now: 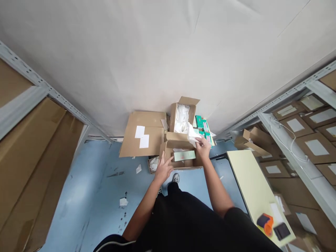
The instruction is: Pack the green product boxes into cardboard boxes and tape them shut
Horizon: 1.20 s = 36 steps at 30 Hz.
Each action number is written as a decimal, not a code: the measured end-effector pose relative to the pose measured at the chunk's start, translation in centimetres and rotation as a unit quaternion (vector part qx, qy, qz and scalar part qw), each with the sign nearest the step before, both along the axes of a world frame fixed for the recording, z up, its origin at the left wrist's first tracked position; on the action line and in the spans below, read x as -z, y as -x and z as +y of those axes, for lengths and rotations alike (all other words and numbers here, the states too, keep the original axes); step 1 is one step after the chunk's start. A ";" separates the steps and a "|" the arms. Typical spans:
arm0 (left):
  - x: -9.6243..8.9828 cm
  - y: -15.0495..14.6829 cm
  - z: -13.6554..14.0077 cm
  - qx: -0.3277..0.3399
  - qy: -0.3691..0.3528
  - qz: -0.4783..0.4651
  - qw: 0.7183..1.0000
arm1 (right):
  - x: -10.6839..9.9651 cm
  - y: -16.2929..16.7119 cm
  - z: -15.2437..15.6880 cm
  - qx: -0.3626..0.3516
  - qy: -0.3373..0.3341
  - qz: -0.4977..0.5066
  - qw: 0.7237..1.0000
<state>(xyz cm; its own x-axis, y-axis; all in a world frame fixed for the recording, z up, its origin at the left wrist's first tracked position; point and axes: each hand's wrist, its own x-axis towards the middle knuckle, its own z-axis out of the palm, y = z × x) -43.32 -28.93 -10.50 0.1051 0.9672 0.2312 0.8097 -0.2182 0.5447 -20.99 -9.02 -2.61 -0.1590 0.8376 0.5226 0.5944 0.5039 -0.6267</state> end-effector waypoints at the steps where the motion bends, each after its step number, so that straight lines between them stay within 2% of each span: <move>1: -0.1 -0.1 -0.1 0.003 0.001 -0.004 1.000 | 0.2 -0.7 -1.6 -0.006 0.019 -0.017 1.000; 3: -0.4 -0.4 -0.2 0.006 0.001 -0.010 1.000 | 0.7 -2.1 -4.4 -0.042 0.086 -0.062 0.993; 6: -0.9 -1.0 -0.3 0.010 0.001 -0.014 1.000 | 1.4 -3.7 -7.4 -0.108 0.197 -0.122 0.967; 8: -1.1 -1.4 -0.3 0.018 0.007 -0.014 1.000 | 1.7 -4.7 -8.5 -0.119 0.233 -0.129 0.956; 13: -1.5 -3.2 0.6 0.052 0.021 -0.012 0.998 | 1.5 -8.0 -9.3 -0.088 0.232 -0.080 0.965; 18: -1.9 -7.2 2.4 0.094 0.018 -0.012 0.995 | 0.7 -13.4 -9.9 -0.031 0.202 -0.048 0.978; 22: -2.7 -12.7 4.1 0.141 0.005 0.017 0.990 | 0.1 -19.5 -11.2 0.011 0.187 -0.004 0.982; 26: -3.7 -19.3 5.6 0.199 -0.019 0.033 0.979 | 0.0 -27.0 -12.8 0.071 0.176 0.037 0.981; 31: -4.2 -28.5 7.5 0.256 -0.043 0.038 0.965 | 0.0 -37.3 -15.2 0.165 0.164 0.039 0.972; 36: -4.6 -38.3 9.7 0.342 -0.044 0.053 0.937 | -0.3 -46.6 -19.1 0.267 0.144 0.049 0.952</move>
<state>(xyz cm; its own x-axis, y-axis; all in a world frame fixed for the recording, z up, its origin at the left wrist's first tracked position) -5.03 -19.26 -5.90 0.7206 0.6425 0.2605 0.5125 -0.7467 0.4239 25.57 -28.16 -2.33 0.3666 0.8964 0.2493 0.6487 -0.0543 -0.7591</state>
